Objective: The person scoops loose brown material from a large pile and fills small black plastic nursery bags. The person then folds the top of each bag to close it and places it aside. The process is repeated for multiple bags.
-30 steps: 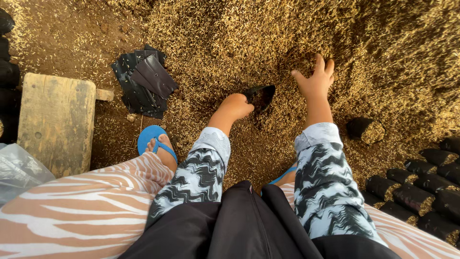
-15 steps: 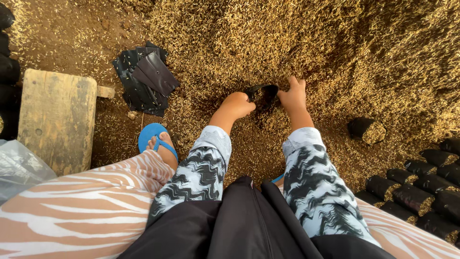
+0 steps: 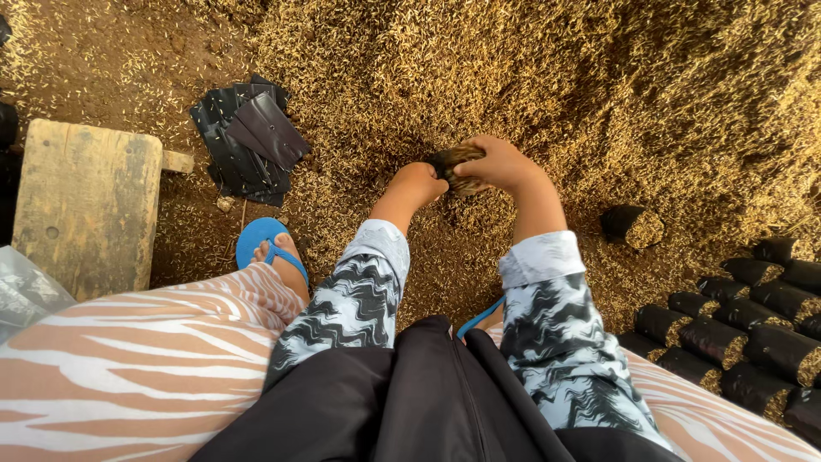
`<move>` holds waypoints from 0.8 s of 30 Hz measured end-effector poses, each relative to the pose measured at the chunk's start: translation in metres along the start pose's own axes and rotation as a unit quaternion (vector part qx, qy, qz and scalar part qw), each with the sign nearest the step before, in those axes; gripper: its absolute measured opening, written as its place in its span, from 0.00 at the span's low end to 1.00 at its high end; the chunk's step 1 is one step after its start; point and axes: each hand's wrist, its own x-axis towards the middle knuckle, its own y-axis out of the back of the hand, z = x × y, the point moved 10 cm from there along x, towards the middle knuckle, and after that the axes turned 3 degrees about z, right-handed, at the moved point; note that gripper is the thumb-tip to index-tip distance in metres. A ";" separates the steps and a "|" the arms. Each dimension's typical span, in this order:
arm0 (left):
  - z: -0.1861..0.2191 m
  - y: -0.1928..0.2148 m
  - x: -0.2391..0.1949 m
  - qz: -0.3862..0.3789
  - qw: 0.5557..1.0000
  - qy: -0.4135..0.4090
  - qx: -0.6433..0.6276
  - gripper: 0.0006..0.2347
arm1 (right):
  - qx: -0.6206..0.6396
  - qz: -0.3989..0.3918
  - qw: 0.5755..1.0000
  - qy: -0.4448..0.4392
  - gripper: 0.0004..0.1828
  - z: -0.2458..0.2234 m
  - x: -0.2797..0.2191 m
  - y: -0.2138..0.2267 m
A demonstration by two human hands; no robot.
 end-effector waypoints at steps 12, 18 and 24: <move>-0.012 0.000 0.002 0.050 0.998 -0.017 0.025 0.14 | -0.430 0.093 0.886 0.147 0.37 0.009 -0.004 -0.067; -0.022 -0.011 0.016 0.061 0.996 -0.054 0.025 0.13 | -0.469 0.070 0.877 0.077 0.31 0.029 0.011 -0.090; -0.013 -0.007 0.007 0.071 0.995 -0.062 0.032 0.13 | -0.491 0.067 0.867 0.056 0.31 0.015 0.013 -0.091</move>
